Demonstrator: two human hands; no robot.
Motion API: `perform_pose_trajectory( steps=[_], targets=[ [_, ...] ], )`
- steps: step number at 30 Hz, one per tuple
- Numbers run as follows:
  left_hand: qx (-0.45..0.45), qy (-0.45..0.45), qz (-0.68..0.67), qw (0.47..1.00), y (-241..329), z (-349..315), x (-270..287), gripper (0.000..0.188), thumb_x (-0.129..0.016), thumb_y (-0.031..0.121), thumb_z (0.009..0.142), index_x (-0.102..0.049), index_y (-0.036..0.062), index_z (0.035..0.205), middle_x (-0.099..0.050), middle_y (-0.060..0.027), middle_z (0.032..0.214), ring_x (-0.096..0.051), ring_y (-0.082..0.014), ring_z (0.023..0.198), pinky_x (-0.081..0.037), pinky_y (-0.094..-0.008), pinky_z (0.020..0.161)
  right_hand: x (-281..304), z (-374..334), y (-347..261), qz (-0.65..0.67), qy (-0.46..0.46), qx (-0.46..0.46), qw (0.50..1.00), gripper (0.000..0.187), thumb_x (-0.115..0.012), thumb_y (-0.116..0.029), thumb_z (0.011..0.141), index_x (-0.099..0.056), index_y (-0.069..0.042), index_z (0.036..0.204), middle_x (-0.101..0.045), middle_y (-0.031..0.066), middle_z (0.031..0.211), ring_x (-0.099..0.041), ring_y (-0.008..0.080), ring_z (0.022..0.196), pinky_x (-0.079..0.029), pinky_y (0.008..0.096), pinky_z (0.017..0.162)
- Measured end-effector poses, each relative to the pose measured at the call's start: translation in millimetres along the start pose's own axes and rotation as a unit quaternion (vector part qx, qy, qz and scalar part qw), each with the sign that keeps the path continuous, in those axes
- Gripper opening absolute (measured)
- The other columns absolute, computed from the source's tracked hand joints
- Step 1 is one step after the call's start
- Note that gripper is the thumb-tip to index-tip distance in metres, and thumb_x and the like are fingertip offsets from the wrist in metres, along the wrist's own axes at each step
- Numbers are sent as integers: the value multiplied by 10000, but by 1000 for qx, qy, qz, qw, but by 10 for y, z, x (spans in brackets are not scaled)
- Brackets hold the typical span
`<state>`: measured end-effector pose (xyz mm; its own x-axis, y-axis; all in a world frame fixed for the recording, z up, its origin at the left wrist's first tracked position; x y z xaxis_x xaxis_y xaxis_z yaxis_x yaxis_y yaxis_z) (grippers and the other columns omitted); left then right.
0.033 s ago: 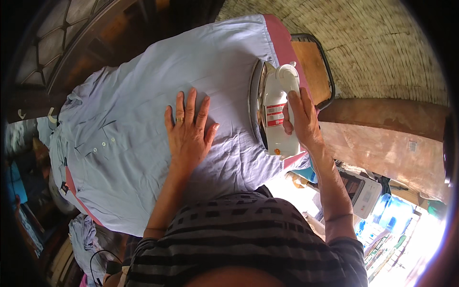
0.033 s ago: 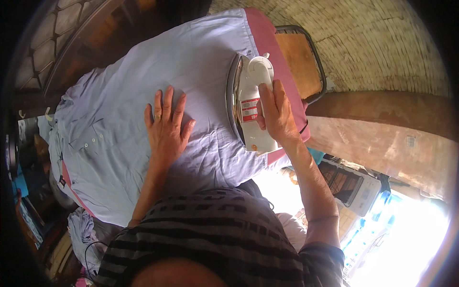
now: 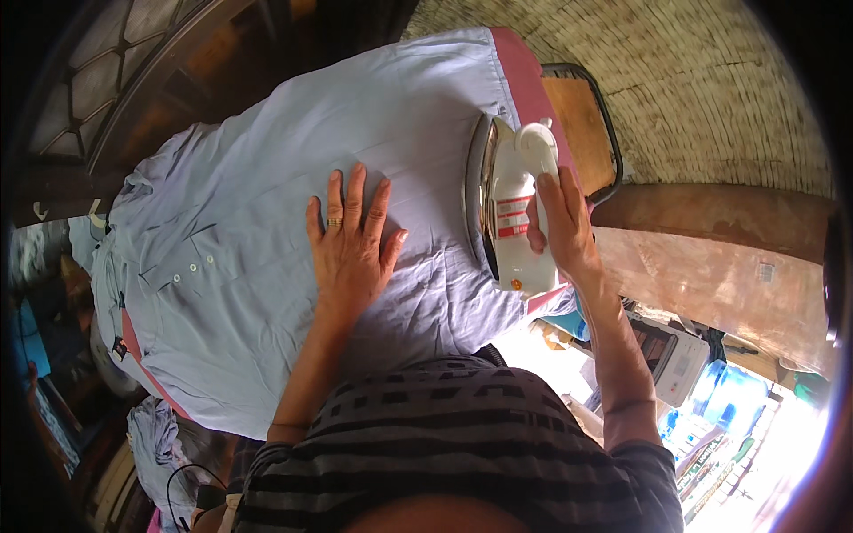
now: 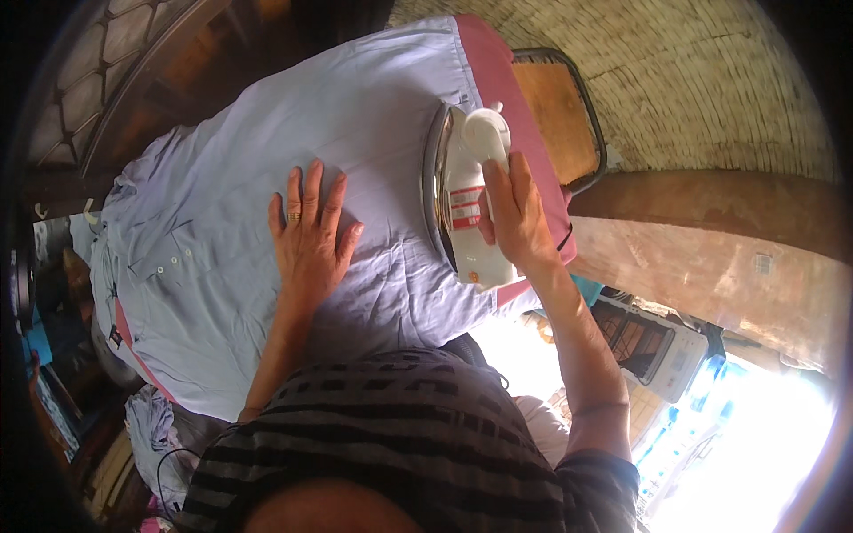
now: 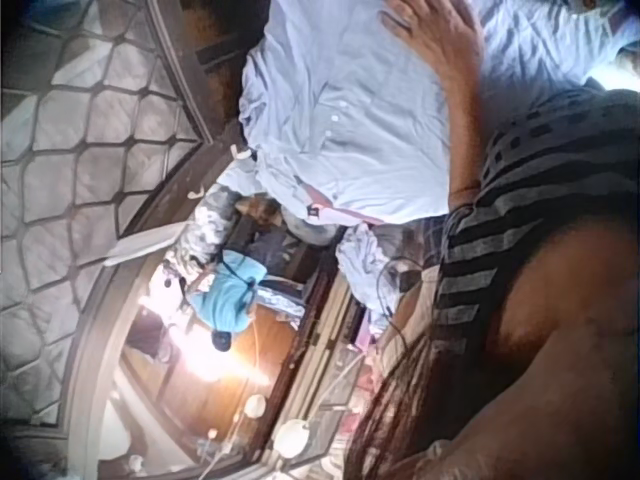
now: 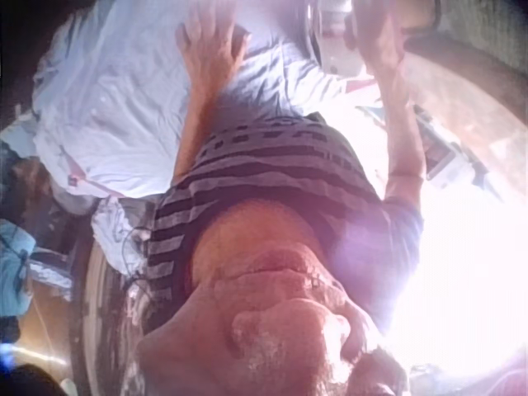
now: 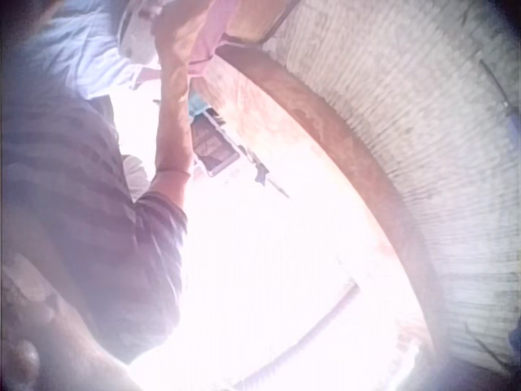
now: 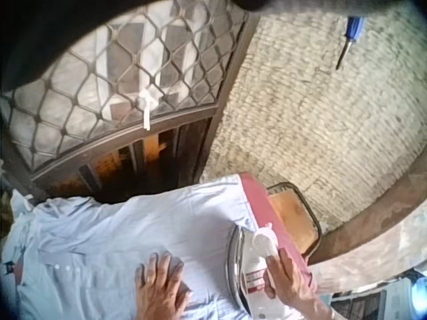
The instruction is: The person irons a light blue button-down shirt on an ironing board using a white and red electric iron. The person spreads the shirt flat, moves the iron across the fabric, adjusts the collar and sleeves, and turns the garment over to iron both sides.
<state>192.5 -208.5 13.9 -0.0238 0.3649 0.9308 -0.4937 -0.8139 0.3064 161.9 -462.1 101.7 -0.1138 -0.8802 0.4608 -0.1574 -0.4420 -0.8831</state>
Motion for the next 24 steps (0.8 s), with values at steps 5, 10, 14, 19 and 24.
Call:
perform_pose_trajectory(
  steps=[5,10,14,19,24],
  targets=[
    [12,19,-24,999,-39,-26,-1,685,-620,397,912,-404,131,1505,-288,-125,1609,-285,-375,1460,-223,-598,1132,107,-355,152,32,-5,-119,992,197,-447,-35,1025,-479,57,1196,-423,111,954,-479,124,578,-381,314,408],
    [22,26,-27,999,7,-23,12,680,-622,375,914,-411,78,1488,-289,-130,1608,-299,-365,1457,-224,-583,1139,167,-314,332,-87,-36,39,995,227,-462,31,1008,-480,80,1229,-410,138,1022,-497,136,641,-403,297,410],
    [20,48,-21,998,23,-24,22,641,-592,375,935,-425,75,1476,-303,-130,1602,-312,-359,1453,-233,-577,1136,235,-259,351,-94,-75,84,989,288,-514,76,950,-490,58,1237,-409,140,990,-499,156,640,-430,297,436],
    [22,77,1,997,2,-48,-41,618,-550,444,963,-461,79,1454,-345,-116,1587,-340,-342,1445,-245,-579,1137,645,-501,594,-204,-119,27,971,258,-614,-17,924,-535,15,1168,-474,148,1007,-537,170,642,-436,333,451],
    [21,86,14,996,43,-31,-43,606,-549,459,962,-489,78,1430,-386,-112,1563,-351,-342,1441,-242,-581,1139,1145,-123,412,-76,-135,-81,985,267,-688,-128,889,-564,6,1083,-553,181,974,-545,234,575,-422,361,446]
  ],
)
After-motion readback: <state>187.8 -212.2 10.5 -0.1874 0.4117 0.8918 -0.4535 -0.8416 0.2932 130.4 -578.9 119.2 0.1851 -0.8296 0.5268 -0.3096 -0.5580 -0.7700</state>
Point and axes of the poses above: each hand's wrist, its own z-axis towards the middle knuckle, its own x-axis out of the back of the hand, y = z × x, the point moved 3 cm from there along z, towards the middle knuckle
